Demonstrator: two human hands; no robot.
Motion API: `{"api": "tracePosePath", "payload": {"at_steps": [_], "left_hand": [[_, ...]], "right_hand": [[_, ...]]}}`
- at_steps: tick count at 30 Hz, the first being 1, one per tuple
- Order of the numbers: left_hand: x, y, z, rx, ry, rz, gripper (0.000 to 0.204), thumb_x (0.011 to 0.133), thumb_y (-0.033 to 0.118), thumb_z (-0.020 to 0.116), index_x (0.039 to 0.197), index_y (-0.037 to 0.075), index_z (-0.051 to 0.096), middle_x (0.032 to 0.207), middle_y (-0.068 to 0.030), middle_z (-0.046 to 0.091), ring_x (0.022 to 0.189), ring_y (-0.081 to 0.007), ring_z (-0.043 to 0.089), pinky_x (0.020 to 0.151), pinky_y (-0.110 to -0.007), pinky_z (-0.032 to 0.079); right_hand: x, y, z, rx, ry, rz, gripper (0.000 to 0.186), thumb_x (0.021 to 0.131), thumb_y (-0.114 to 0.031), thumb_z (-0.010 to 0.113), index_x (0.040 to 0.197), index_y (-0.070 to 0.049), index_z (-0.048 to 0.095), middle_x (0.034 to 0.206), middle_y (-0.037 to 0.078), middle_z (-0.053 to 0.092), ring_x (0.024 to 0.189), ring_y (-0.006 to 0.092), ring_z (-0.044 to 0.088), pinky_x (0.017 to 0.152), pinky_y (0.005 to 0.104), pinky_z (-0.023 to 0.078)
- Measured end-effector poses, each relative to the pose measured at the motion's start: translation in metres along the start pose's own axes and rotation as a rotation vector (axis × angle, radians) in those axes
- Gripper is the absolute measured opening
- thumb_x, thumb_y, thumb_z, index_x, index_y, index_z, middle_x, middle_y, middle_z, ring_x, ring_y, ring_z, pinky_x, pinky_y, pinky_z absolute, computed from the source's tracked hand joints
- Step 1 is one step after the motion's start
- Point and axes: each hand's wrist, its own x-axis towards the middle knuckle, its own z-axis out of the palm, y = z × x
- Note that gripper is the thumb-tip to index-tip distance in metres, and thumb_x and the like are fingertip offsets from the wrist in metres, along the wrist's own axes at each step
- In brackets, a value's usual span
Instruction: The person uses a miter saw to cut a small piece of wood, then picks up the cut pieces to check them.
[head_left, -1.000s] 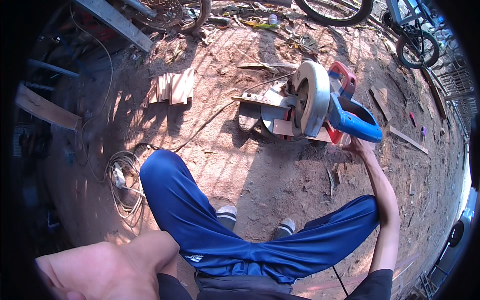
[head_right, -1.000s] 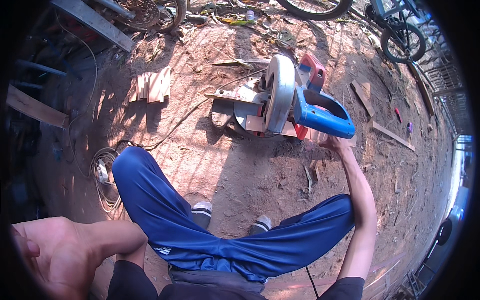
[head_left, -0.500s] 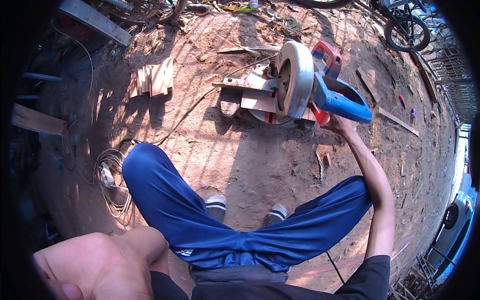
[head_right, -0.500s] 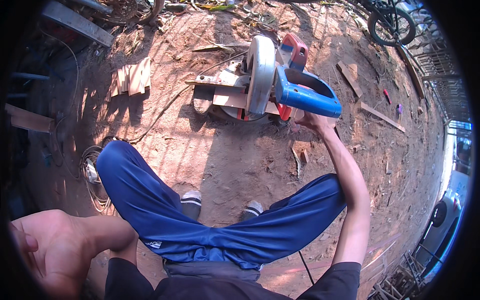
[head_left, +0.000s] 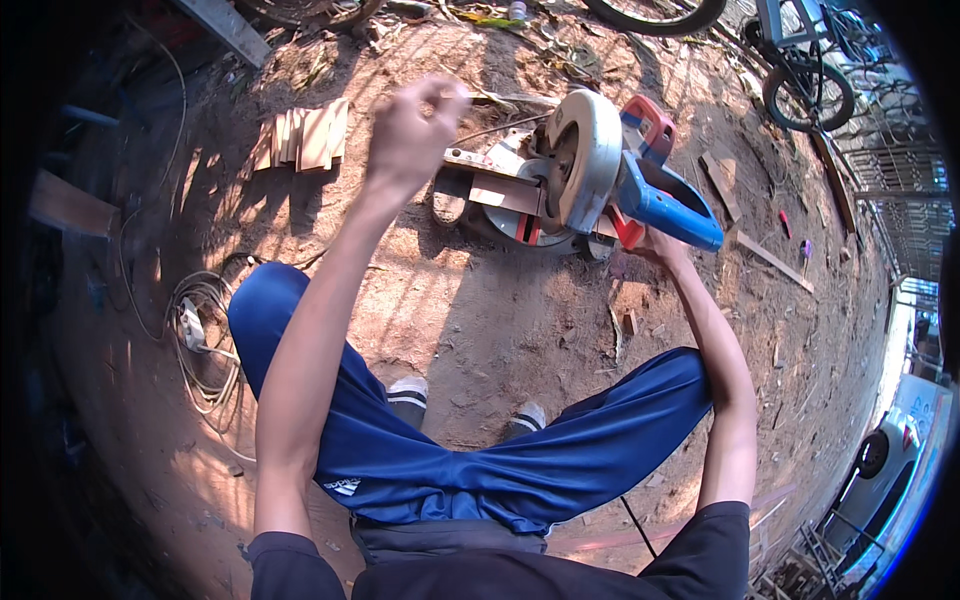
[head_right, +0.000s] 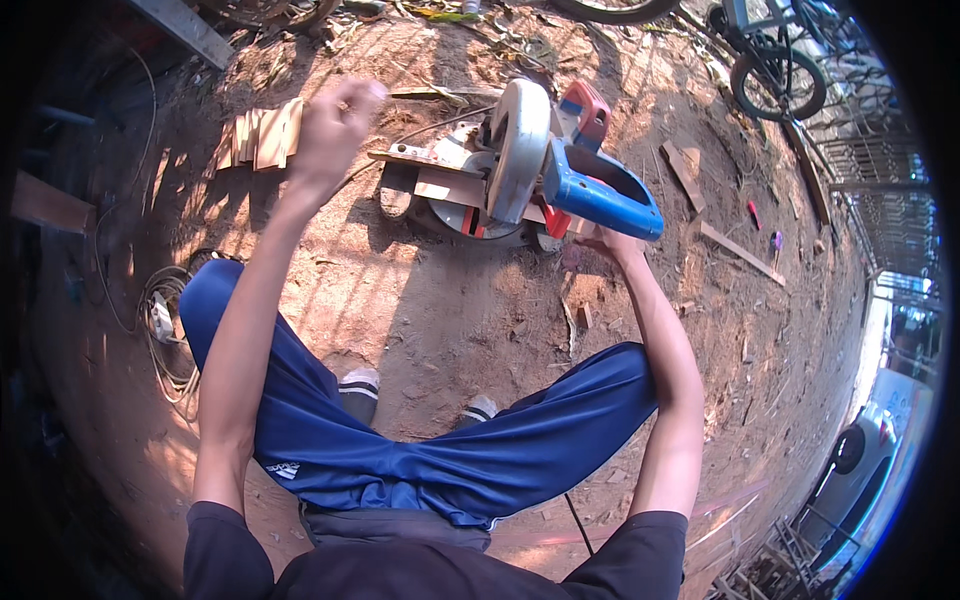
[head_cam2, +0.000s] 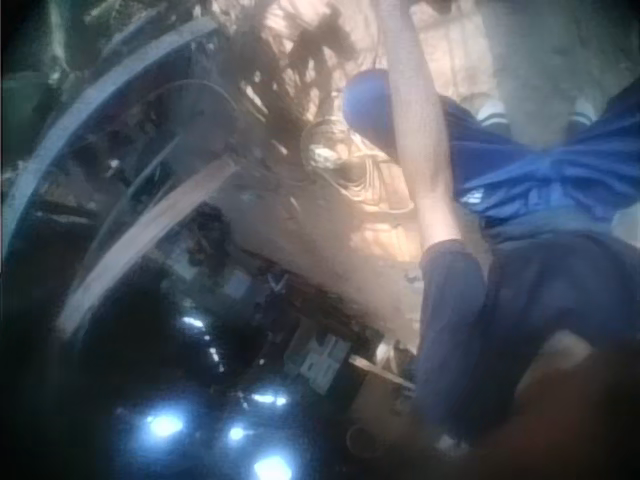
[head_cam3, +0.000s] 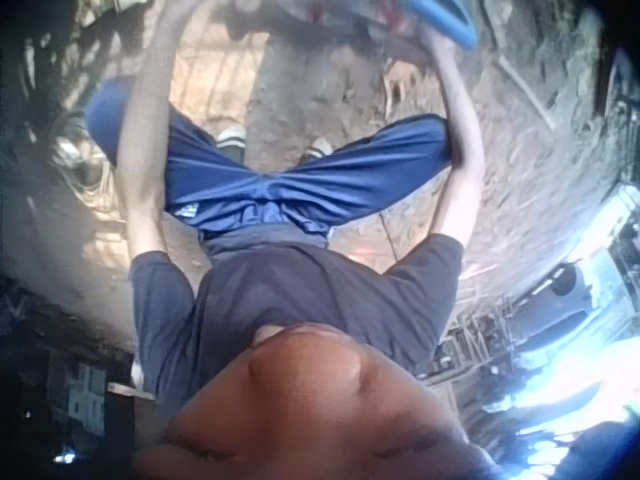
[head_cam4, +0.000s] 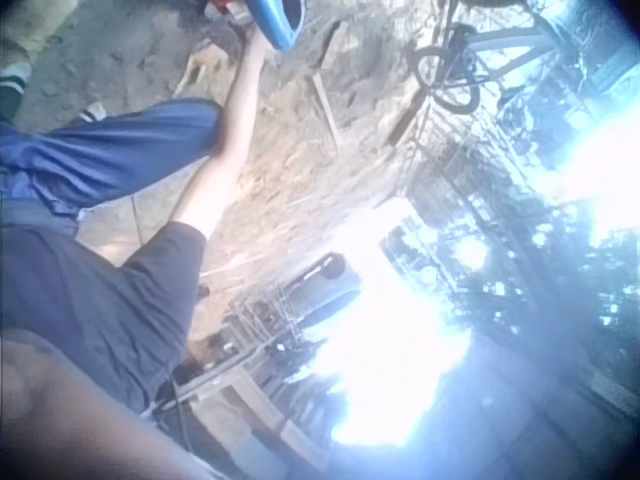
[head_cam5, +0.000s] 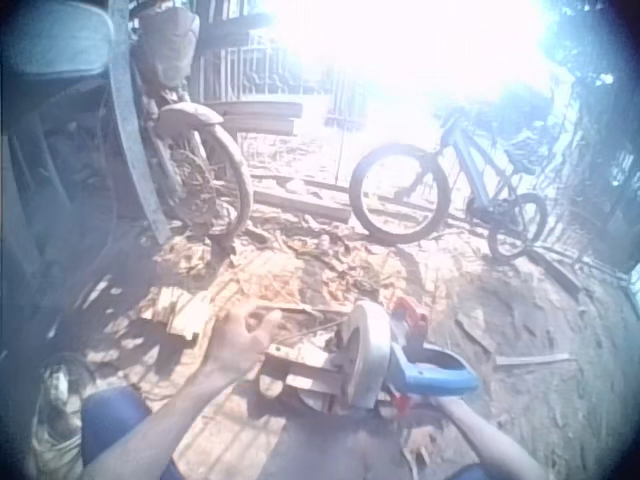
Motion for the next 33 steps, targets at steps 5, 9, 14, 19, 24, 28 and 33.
{"api": "tracePosePath", "payload": {"at_steps": [5,9,14,19,24,28,33], "left_hand": [[-0.053,-0.107,0.072,0.621,-0.397,-0.001,0.028,0.091,0.03,0.072,0.103,0.006,0.073,0.1,-0.0102,0.072,0.09,-0.0255,0.069,0.081,-0.043,0.059],[-0.083,-0.155,0.099,0.639,-0.488,0.368,0.037,0.085,0.025,0.077,0.117,0.01,0.066,0.122,-0.0103,0.061,0.118,-0.0277,0.059,0.1,-0.039,0.05],[-0.077,-0.176,0.11,0.84,-0.517,0.511,0.046,0.092,0.031,0.069,0.135,0.017,0.061,0.142,-0.0123,0.056,0.135,-0.0293,0.049,0.111,-0.04,0.042],[-0.073,-0.182,0.119,0.818,-0.551,0.598,0.043,0.095,0.031,0.065,0.134,0.015,0.063,0.143,-0.0095,0.057,0.136,-0.0278,0.049,0.111,-0.038,0.042],[-0.073,-0.178,0.127,0.705,-0.505,0.634,0.035,0.095,0.026,0.065,0.124,0.006,0.067,0.136,-0.0115,0.062,0.132,-0.0299,0.054,0.111,-0.039,0.044],[-0.071,-0.172,0.128,0.645,-0.545,0.63,0.032,0.093,0.022,0.067,0.115,-0.001,0.068,0.131,-0.0142,0.064,0.126,-0.0316,0.057,0.108,-0.038,0.049],[-0.072,-0.173,0.128,0.599,-0.592,0.495,0.029,0.093,0.013,0.063,0.122,0.009,0.068,0.133,-0.0111,0.062,0.121,-0.0297,0.059,0.093,-0.036,0.059]], "right_hand": [[-0.001,0.006,0.001,0.334,-0.025,0.036,0.095,0.073,-0.039,0.083,0.154,-0.016,0.039,0.154,0.021,0.042,0.145,0.0439,0.036,0.122,0.0538,0.027],[0.005,-0.034,-0.018,0.77,0.104,0.124,0.054,0.093,-0.024,0.068,0.142,-0.007,0.052,0.14,0.012,0.058,0.129,0.0256,0.054,0.113,0.042,0.041],[0.004,-0.065,-0.052,0.011,0.028,-0.031,0.085,0.063,-0.011,0.088,0.142,-0.013,0.054,0.142,0.007,0.059,0.132,0.0276,0.056,0.114,0.0396,0.045],[0.008,-0.055,-0.053,-0.013,-0.11,-0.048,0.105,0.06,-0.03,0.092,0.15,-0.011,0.04,0.149,0.019,0.047,0.138,0.0411,0.045,0.116,0.0518,0.038],[0.008,-0.043,-0.04,0.07,-0.147,0.024,0.107,0.063,-0.034,0.095,0.152,-0.015,0.038,0.149,0.013,0.048,0.137,0.0354,0.047,0.116,0.0479,0.039],[0.003,-0.042,-0.038,0.123,-0.06,-0.101,0.113,0.062,-0.033,0.096,0.154,-0.016,0.034,0.15,0.011,0.046,0.138,0.0343,0.046,0.117,0.0473,0.038],[0.003,-0.033,-0.029,0.183,-0.109,-0.079,0.109,0.068,-0.035,0.096,0.154,-0.016,0.032,0.152,0.008,0.044,0.138,0.0291,0.046,0.115,0.0461,0.042]]}}
